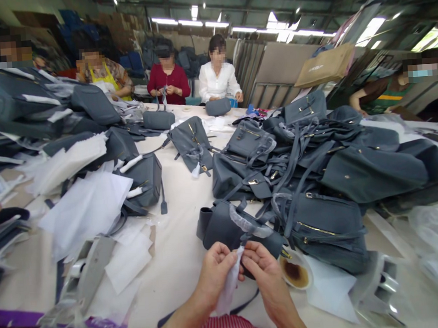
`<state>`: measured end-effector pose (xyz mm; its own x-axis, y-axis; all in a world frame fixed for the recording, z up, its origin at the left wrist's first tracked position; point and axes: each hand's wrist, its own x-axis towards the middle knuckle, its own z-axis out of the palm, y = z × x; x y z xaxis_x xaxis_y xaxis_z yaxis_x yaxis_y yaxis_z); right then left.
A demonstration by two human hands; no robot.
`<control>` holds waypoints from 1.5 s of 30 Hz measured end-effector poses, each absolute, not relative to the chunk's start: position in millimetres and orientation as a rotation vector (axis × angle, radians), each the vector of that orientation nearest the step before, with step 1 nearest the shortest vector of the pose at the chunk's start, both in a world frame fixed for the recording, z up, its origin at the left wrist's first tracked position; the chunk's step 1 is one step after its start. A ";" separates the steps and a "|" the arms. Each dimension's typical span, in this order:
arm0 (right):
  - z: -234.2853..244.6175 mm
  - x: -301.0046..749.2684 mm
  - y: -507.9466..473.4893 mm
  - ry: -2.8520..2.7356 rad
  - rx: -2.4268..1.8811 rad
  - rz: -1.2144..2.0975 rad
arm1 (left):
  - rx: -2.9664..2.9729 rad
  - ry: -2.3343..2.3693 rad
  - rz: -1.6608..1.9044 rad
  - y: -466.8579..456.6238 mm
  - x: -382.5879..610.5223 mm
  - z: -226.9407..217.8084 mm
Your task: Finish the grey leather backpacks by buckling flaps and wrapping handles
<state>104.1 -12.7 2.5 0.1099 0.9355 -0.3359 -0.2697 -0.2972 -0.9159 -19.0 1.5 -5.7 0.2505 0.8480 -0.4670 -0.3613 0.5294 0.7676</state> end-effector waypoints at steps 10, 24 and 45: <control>-6.3 101.1 -8.9 -0.557 -1.291 1.486 | 0.390 0.878 0.847 -0.7 -16.3 -7.0; -10.4 98.6 -7.1 -0.585 -1.322 1.382 | 1.752 1.315 1.157 -5.5 -34.2 -0.3; -18.6 175.3 -18.0 -0.670 -1.525 1.052 | 0.444 1.052 0.901 12.9 -9.9 -20.0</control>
<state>175.3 -18.0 -18.6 0.4436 0.8576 -0.2603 -0.1265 -0.2277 -0.9655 -9.9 12.9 -20.0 0.1981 0.8103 -0.5514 -0.4203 0.5785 0.6991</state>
